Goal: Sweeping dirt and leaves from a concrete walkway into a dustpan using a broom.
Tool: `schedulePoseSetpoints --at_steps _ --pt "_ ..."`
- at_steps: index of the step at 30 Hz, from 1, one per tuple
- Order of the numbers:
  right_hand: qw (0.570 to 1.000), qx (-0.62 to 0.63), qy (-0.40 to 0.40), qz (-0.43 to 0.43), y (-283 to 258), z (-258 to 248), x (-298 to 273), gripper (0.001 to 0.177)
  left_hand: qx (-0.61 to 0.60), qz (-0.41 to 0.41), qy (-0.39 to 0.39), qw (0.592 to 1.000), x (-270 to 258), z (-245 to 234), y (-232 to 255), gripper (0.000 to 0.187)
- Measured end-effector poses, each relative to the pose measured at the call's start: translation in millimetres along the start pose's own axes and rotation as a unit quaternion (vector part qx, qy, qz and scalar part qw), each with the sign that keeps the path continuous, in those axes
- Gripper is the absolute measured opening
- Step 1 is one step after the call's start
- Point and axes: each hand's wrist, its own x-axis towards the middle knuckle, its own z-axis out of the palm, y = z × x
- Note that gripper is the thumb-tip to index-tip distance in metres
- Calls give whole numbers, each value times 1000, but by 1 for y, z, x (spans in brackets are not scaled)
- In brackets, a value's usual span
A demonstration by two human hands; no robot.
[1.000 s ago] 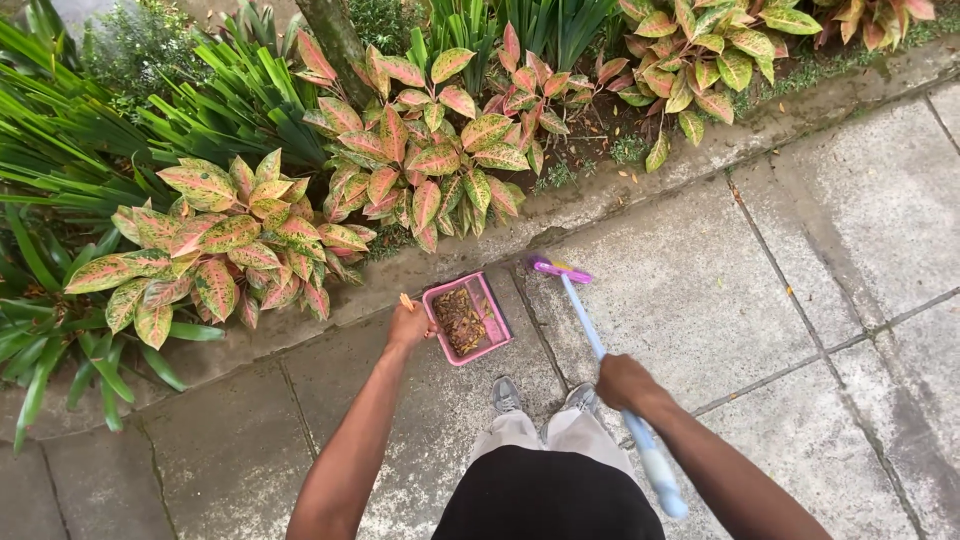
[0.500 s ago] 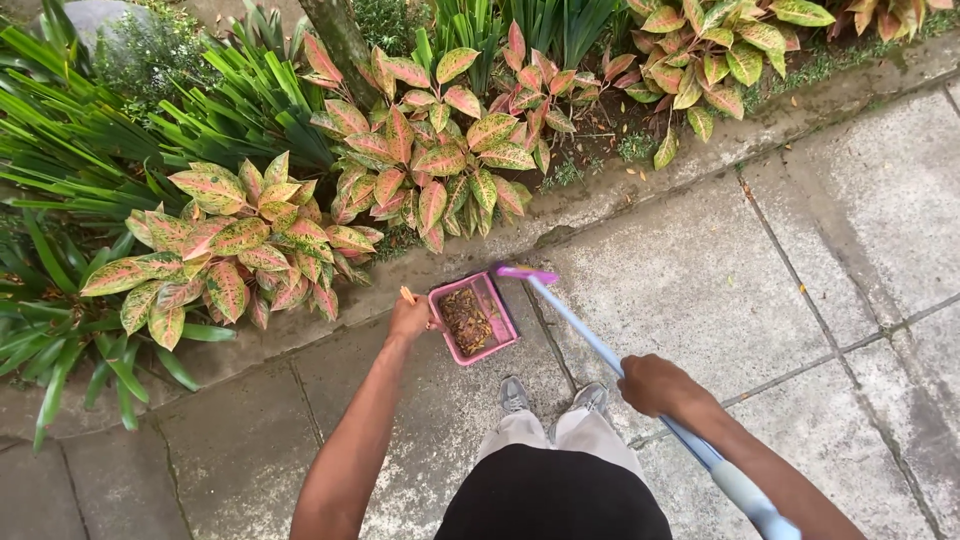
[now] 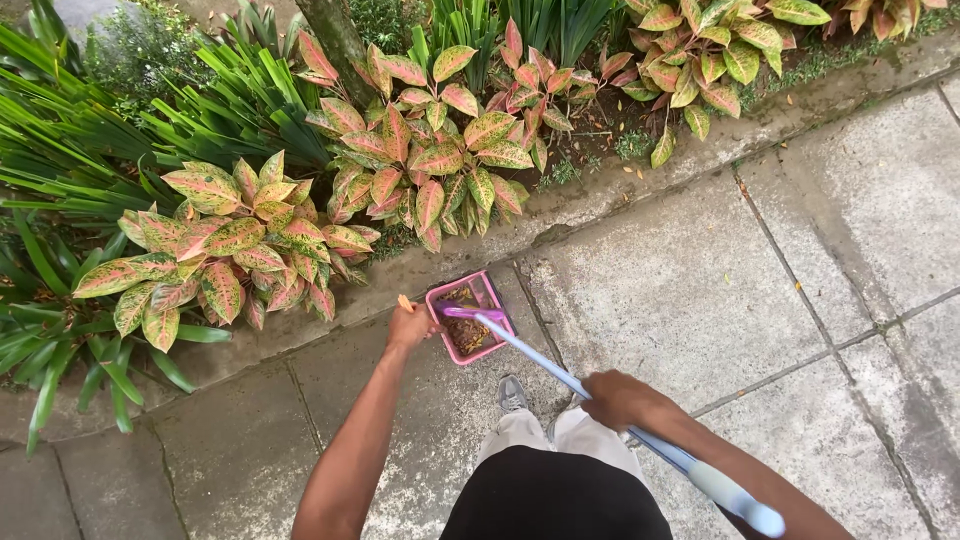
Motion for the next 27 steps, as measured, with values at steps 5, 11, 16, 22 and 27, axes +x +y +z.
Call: schedulePoseSetpoints --at_steps 5,11,16,22,27 --pt "1000 -16 23 13 11 6 -24 39 1 -18 -3 1000 -9 -35 -4 23" --pt "991 -55 100 64 42 13 21 33 -5 -7 19 1000 -10 -29 -12 22" --pt "991 -73 101 54 14 31 56 24 46 -7 94 994 -10 -15 -15 19" --pt "996 -61 68 22 -11 12 9 25 13 -32 90 995 -10 -26 -13 14" --pt "999 -23 12 35 8 -16 -45 36 -59 -28 -20 998 1 -48 -27 43"
